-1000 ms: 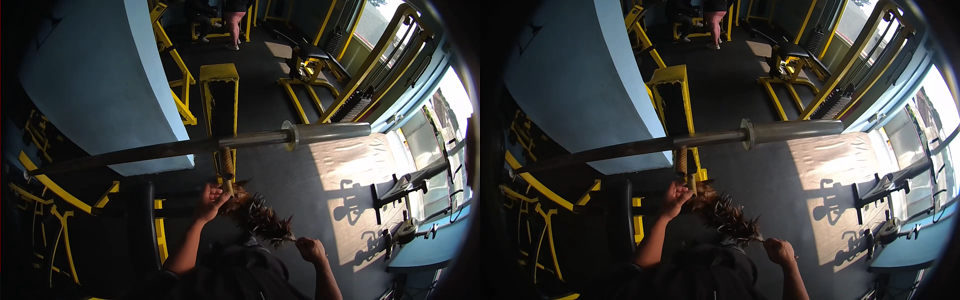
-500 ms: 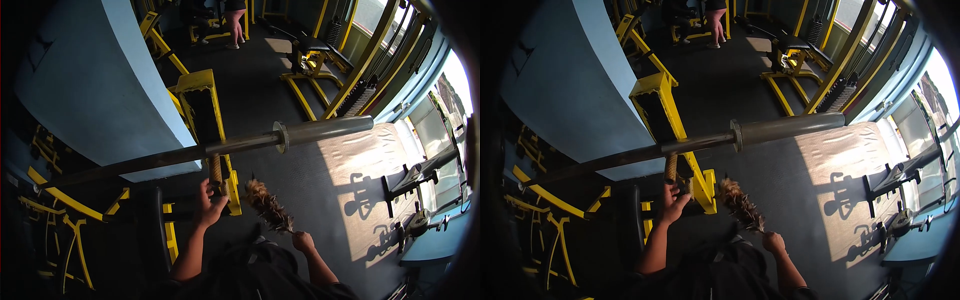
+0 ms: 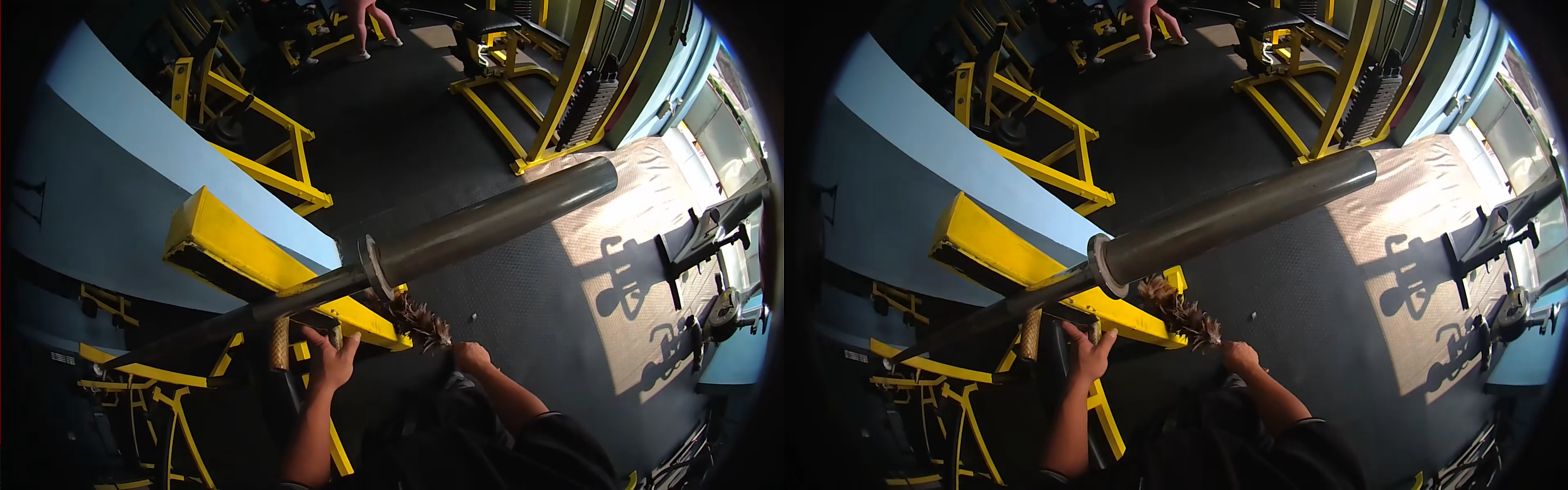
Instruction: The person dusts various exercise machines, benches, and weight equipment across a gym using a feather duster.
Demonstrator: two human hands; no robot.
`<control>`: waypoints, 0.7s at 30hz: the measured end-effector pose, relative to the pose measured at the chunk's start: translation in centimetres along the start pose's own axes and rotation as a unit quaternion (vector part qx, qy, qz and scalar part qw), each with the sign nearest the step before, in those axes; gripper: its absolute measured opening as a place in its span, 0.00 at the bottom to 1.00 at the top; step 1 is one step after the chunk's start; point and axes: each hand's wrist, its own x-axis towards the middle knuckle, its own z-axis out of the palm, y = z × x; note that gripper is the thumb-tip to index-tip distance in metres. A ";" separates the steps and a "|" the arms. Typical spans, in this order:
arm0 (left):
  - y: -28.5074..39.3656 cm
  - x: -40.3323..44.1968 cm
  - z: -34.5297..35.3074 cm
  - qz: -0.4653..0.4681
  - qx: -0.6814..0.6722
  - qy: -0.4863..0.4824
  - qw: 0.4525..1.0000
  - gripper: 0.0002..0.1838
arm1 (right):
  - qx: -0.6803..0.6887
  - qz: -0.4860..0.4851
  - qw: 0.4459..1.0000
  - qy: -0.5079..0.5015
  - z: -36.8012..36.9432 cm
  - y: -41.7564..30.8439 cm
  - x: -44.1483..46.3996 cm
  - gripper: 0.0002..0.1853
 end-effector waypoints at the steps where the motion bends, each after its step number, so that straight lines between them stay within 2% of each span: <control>1: 0.1 0.1 0.2 -0.006 0.005 0.002 1.000 0.47 | 0.002 -0.003 1.000 -0.007 0.2 0.2 1.1 0.15; 3: -0.6 -0.2 0.3 -0.004 0.020 0.023 1.000 0.45 | -0.063 0.000 0.996 -0.070 1.7 0.6 3.9 0.15; 4: -1.0 0.1 0.1 -0.008 0.072 0.022 0.997 0.43 | -0.065 -0.005 0.995 -0.080 2.4 0.8 5.3 0.15; 5: -1.6 0.2 0.3 -0.020 0.077 0.025 0.997 0.43 | -0.060 0.027 0.996 -0.061 2.9 0.6 6.4 0.15; 7: -2.9 0.1 0.5 0.030 0.033 0.067 0.997 0.40 | -0.056 0.054 0.996 -0.052 3.8 0.4 8.0 0.15; 9: -3.0 -0.1 0.1 -0.019 0.013 0.051 0.998 0.38 | -0.066 0.089 0.992 -0.052 2.4 -0.8 8.9 0.15; 11: -2.4 -0.4 -0.2 0.082 0.084 0.028 0.993 0.34 | -0.078 0.079 0.993 -0.048 3.2 -0.4 9.7 0.14; 12: -2.6 -0.5 -0.3 0.105 0.158 0.046 0.981 0.28 | -0.091 0.049 0.995 0.000 5.3 1.6 10.7 0.14; 13: -1.8 -0.6 -0.3 0.099 0.155 0.049 0.982 0.28 | -0.103 0.018 0.993 0.050 6.4 2.7 11.3 0.15; 14: -0.3 -0.7 -0.4 0.059 0.100 0.039 0.992 0.26 | -0.111 0.013 0.993 0.048 5.5 2.7 10.9 0.15; 16: 1.7 -0.9 -0.6 -0.026 0.025 0.015 0.999 0.26 | -0.186 0.067 0.974 -0.110 2.0 2.0 8.5 0.14; 17: 1.5 -0.9 -0.4 -0.030 0.018 0.021 0.999 0.26 | -0.195 0.064 0.973 -0.110 0.4 1.7 6.9 0.14; 19: 0.2 -0.8 0.7 0.008 -0.130 0.063 0.989 0.30 | -0.228 -0.025 0.958 -0.174 -2.0 1.4 4.3 0.14; 20: -1.2 -0.3 1.0 0.031 -0.065 0.076 0.995 0.37 | -0.208 -0.020 0.961 -0.182 -2.1 1.4 3.8 0.14; 21: -2.2 -0.7 1.5 0.028 -0.071 0.081 0.994 0.37 | -0.215 -0.022 0.959 -0.181 -1.7 1.6 3.6 0.14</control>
